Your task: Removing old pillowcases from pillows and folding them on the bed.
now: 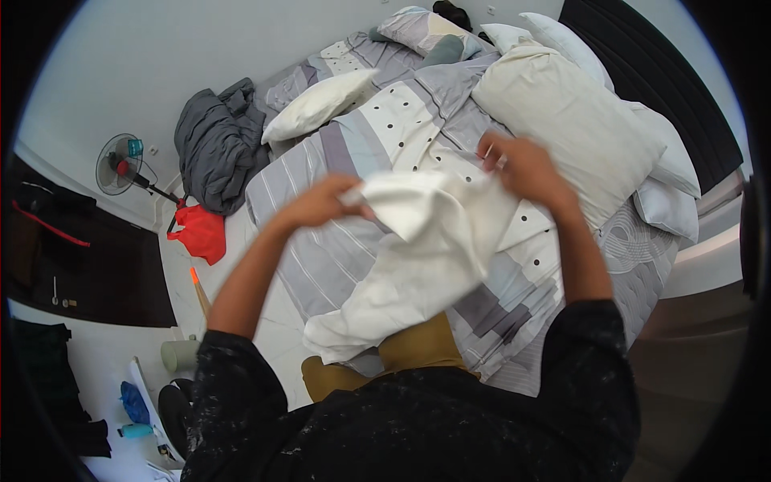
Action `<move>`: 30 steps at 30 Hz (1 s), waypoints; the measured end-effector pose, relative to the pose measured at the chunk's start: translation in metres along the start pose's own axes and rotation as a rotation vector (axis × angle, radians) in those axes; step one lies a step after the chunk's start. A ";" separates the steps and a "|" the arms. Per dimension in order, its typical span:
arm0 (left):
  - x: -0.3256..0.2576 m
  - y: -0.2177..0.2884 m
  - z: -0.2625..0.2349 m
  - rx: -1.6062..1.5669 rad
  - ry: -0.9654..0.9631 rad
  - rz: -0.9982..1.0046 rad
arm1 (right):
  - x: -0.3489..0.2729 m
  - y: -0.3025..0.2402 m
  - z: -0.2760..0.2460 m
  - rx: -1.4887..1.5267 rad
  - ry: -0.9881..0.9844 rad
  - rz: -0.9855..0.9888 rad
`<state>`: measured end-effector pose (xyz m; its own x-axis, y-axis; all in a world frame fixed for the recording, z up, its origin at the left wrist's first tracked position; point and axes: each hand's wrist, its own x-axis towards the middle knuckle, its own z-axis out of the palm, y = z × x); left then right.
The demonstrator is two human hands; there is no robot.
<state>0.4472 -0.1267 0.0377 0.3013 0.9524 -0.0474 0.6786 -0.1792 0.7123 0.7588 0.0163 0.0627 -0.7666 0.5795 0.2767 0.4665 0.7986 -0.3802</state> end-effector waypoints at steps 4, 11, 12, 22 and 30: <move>0.006 0.003 -0.123 0.214 0.224 -0.137 | 0.038 0.040 -0.090 -0.301 0.269 0.136; 0.029 0.142 -0.217 0.112 0.267 0.172 | 0.095 0.029 -0.068 0.163 0.210 -0.063; 0.030 0.162 -0.220 0.087 0.244 0.225 | 0.104 0.020 -0.050 0.235 0.190 -0.135; -0.023 0.240 -0.247 0.182 -0.195 0.306 | 0.177 -0.077 0.036 -0.011 0.338 -0.560; -0.057 0.174 -0.306 0.603 0.312 -0.551 | 0.176 -0.001 0.011 0.154 0.182 -0.333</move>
<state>0.3429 -0.1364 0.3785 -0.3109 0.9502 -0.0195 0.9390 0.3103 0.1484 0.6190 0.1160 0.1023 -0.7675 0.3240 0.5532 0.1244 0.9218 -0.3672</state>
